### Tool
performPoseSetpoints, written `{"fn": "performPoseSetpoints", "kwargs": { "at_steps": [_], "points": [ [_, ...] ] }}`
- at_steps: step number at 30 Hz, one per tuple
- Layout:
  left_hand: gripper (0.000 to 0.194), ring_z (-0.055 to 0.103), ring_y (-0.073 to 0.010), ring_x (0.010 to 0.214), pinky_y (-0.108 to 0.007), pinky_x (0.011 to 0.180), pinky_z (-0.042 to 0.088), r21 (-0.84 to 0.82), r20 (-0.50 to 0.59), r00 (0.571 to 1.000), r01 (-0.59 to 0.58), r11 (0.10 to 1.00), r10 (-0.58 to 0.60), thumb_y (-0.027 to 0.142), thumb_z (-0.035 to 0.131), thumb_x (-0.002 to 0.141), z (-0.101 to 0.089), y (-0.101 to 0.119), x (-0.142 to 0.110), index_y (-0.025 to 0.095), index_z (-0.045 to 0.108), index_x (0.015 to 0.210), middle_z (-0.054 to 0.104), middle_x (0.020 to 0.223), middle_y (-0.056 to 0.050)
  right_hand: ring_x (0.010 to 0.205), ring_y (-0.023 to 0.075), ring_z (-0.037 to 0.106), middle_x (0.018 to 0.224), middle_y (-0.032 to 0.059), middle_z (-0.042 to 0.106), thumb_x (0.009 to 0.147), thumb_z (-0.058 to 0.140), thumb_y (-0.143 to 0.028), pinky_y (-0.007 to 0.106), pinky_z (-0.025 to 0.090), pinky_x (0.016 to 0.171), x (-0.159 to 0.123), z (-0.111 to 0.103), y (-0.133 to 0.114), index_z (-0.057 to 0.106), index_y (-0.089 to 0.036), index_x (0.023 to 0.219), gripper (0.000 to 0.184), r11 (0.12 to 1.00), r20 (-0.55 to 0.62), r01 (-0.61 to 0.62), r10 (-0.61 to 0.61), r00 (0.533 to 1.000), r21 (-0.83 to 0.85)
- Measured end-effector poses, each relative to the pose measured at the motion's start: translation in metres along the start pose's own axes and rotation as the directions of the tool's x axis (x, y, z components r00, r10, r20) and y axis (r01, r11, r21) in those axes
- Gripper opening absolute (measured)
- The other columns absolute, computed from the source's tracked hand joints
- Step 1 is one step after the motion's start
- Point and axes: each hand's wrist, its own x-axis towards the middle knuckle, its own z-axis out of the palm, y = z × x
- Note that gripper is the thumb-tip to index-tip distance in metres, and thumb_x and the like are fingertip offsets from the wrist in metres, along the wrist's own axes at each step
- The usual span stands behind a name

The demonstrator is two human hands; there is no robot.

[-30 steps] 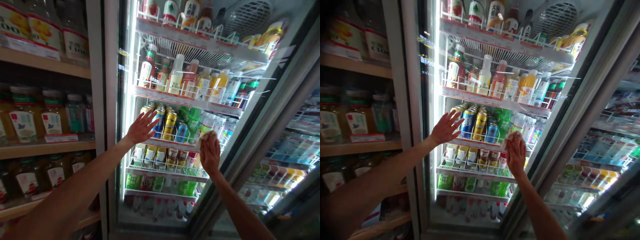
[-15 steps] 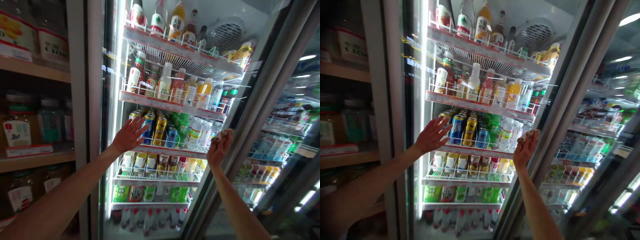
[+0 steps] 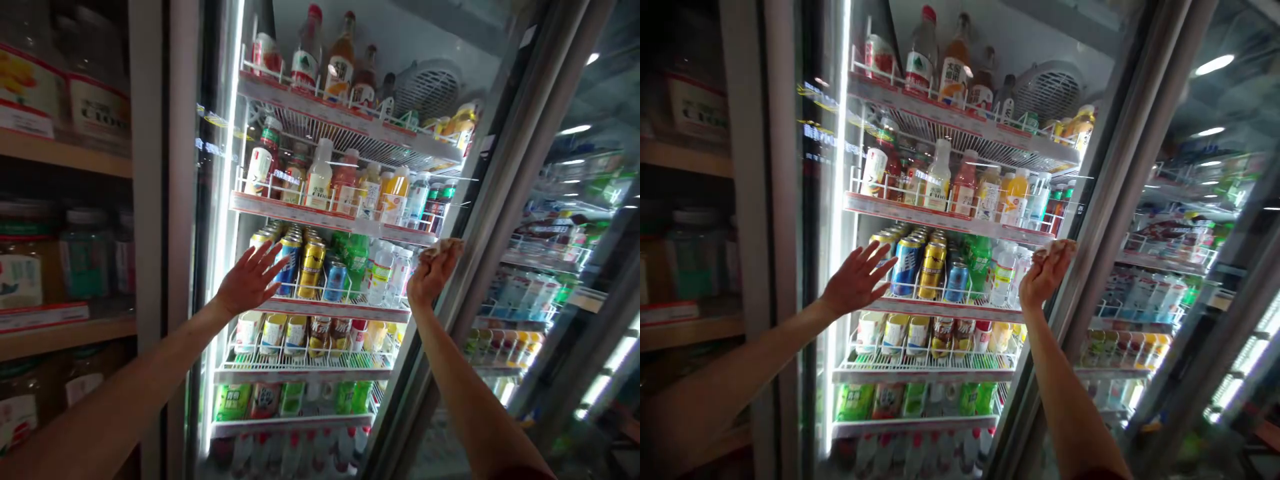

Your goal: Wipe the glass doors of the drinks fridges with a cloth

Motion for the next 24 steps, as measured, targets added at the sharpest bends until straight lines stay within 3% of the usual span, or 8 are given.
{"fn": "performPoseSetpoints", "kwargs": {
  "at_steps": [2,4,8,12,15,17,21,24],
  "points": [
    [0.058,0.018,-0.0229,0.138,-0.041,0.112,0.018,-0.03,-0.008,1.0,0.006,1.0,-0.006,0.038,0.045,0.085,0.002,-0.001,0.0,0.032,0.025,0.14,0.03,0.147,-0.002,0.139,0.0308,0.014,0.15,0.0112,0.018,0.089,0.032,-0.021,0.064,0.018,0.107,0.009,0.011,-0.017,0.026,-0.022,0.141,0.053,0.998,-0.111,-0.044,0.04,0.993,-0.034],
    [0.058,0.019,-0.0229,0.138,-0.041,0.112,0.019,-0.067,0.0,1.0,0.021,0.998,-0.021,0.037,0.046,0.085,0.002,-0.002,0.0,0.034,0.025,0.139,0.03,0.146,-0.001,0.139,0.0301,0.014,0.15,0.0069,0.021,0.087,0.038,-0.02,0.061,0.023,0.108,-0.004,0.015,-0.049,0.029,-0.026,0.14,0.054,0.993,0.013,0.12,-0.12,0.993,-0.022],
    [0.057,0.018,-0.0221,0.138,-0.041,0.113,0.018,-0.087,0.007,0.999,0.035,0.996,-0.035,0.035,0.047,0.085,0.0,0.0,0.0,0.034,0.026,0.139,0.031,0.146,-0.001,0.14,0.0262,0.015,0.149,-0.0015,0.026,0.085,0.045,-0.021,0.051,0.03,0.108,-0.026,0.003,-0.071,0.031,-0.034,0.138,0.055,0.846,0.342,0.514,-0.53,0.776,0.145],
    [0.057,0.016,-0.0223,0.138,-0.041,0.113,0.017,-0.047,0.009,1.0,0.019,0.999,-0.019,0.035,0.046,0.085,0.001,-0.002,-0.003,0.031,0.026,0.139,0.03,0.147,-0.003,0.137,0.0281,0.022,0.148,0.006,0.028,0.087,0.038,-0.021,0.058,0.027,0.106,0.023,0.007,-0.019,0.037,-0.026,0.136,0.049,0.98,0.021,0.197,-0.196,0.98,-0.035],
    [0.054,0.018,-0.0227,0.138,-0.041,0.113,0.018,-0.07,0.019,0.999,0.026,0.997,-0.025,0.034,0.046,0.085,0.004,-0.002,-0.001,0.031,0.032,0.137,0.032,0.146,-0.002,0.138,0.0291,0.018,0.148,0.0076,0.027,0.087,0.034,-0.02,0.062,0.022,0.107,0.051,0.026,-0.023,0.04,-0.022,0.134,0.048,0.999,-0.148,0.019,-0.024,0.989,-0.04],
    [0.05,0.019,-0.0234,0.138,-0.044,0.113,0.019,-0.095,0.01,0.998,0.069,0.993,-0.068,0.032,0.046,0.085,-0.002,0.007,0.006,0.031,0.036,0.134,0.034,0.145,-0.002,0.14,0.0277,0.013,0.149,0.0033,0.024,0.087,0.035,-0.02,0.058,0.022,0.109,0.045,0.034,-0.055,0.04,-0.025,0.134,0.048,0.986,-0.018,0.165,-0.165,0.986,0.005],
    [0.043,0.03,-0.0217,0.134,-0.049,0.107,0.032,-0.265,0.004,0.972,0.229,0.937,-0.236,0.025,0.039,0.088,-0.059,0.055,0.028,0.029,0.041,0.131,0.038,0.142,-0.003,0.14,0.0241,0.013,0.146,-0.0022,0.03,0.086,0.04,-0.022,0.049,0.025,0.112,0.023,0.031,-0.098,0.042,-0.03,0.132,0.047,0.848,0.293,0.513,-0.529,0.797,0.135],
    [0.043,0.045,-0.0146,0.124,-0.039,0.096,0.047,-0.432,0.119,0.972,0.235,0.871,-0.203,0.028,0.039,0.087,-0.124,0.101,0.018,0.042,0.042,0.128,0.043,0.138,0.008,0.138,0.0259,0.02,0.145,0.003,0.033,0.087,0.039,-0.023,0.051,0.026,0.11,0.044,0.024,-0.065,0.044,-0.024,0.131,0.045,0.928,0.153,0.372,-0.372,0.915,0.03]
  ]
}}
